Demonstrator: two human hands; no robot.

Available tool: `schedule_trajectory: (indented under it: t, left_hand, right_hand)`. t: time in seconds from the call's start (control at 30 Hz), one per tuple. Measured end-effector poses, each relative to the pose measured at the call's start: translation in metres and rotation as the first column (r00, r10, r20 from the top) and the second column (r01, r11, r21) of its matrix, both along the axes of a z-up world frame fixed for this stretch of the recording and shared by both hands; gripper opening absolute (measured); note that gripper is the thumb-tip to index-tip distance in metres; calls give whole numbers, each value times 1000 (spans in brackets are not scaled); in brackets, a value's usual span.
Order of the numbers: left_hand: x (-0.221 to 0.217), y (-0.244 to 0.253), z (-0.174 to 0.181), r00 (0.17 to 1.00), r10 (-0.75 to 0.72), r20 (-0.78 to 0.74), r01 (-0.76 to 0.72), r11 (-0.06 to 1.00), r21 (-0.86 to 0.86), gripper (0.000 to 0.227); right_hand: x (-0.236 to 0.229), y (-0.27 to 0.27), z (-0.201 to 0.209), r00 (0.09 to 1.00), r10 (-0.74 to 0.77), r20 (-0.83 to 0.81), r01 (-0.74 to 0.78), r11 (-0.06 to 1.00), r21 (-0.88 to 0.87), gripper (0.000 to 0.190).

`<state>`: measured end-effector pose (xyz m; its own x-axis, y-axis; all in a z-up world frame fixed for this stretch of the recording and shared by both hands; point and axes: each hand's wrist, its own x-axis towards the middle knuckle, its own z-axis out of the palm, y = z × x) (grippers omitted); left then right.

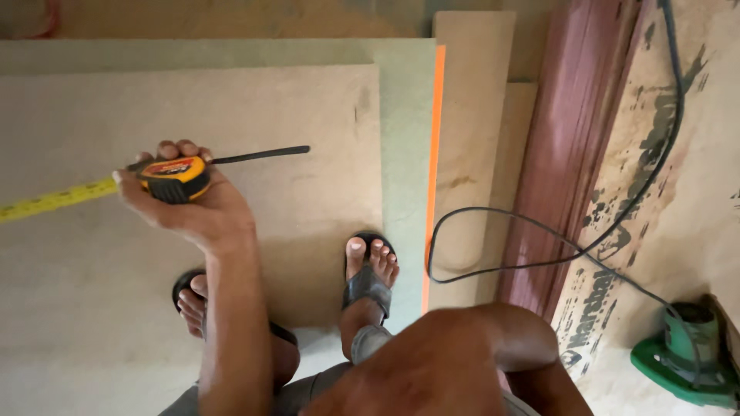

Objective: The person measures a large flat wooden board using a yellow tape measure and marks several points with a red pencil. They repeatedly extend the tape, align it along the board's edge, and make marks at measured intervals. The person remains standing throughout the task.

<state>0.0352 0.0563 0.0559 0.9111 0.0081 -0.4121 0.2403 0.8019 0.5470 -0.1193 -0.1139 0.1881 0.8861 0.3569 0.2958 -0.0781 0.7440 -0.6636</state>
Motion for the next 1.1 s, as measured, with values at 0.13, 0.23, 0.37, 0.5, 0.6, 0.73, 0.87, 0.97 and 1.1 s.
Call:
schedule_trajectory:
  t: [0.13, 0.23, 0.37, 0.5, 0.6, 0.73, 0.87, 0.97, 1.1]
  left_hand:
    - [3, 0, -2, 997, -58, 48, 52, 992, 113, 33]
    - [-7, -4, -13, 990, -137, 23, 133, 982, 132, 36]
    - [-21, -15, -24, 939, -316, -136, 313, 949, -46, 44]
    - [-36, -36, -34, 900, -428, -87, 437, 883, 173, 41]
    - [-47, -50, -42, 832, -550, -71, 542, 783, 305, 38]
    - [-44, -52, -42, 786, -618, -17, 571, 715, 403, 34]
    - [-35, -48, -36, 760, -650, -14, 613, 708, 351, 34]
    - [-33, -50, -37, 748, -663, 13, 617, 704, 352, 34]
    - [-38, -46, -41, 738, -675, -27, 623, 665, 413, 34]
  right_hand:
    - [1, -5, 8, 999, -9, 45, 14, 995, -101, 63]
    - [-10, -12, 13, 998, -38, 53, 47, 983, -179, 62]
    - [-19, -34, 6, 963, -248, 101, 264, 818, -511, 59]
    - [20, -58, -84, 622, -748, 230, 290, -54, -956, 71]
    - [17, -70, -149, 521, -733, 438, 264, -349, -899, 80]
    - [4, -64, -194, 476, -818, 323, 52, -341, -939, 95]
    - [14, -65, -206, 435, -848, 304, 3, -337, -942, 101]
    - [28, -72, -213, 447, -826, 343, 3, -382, -924, 103]
    - [16, -60, -213, 485, -801, 350, -28, -414, -910, 103]
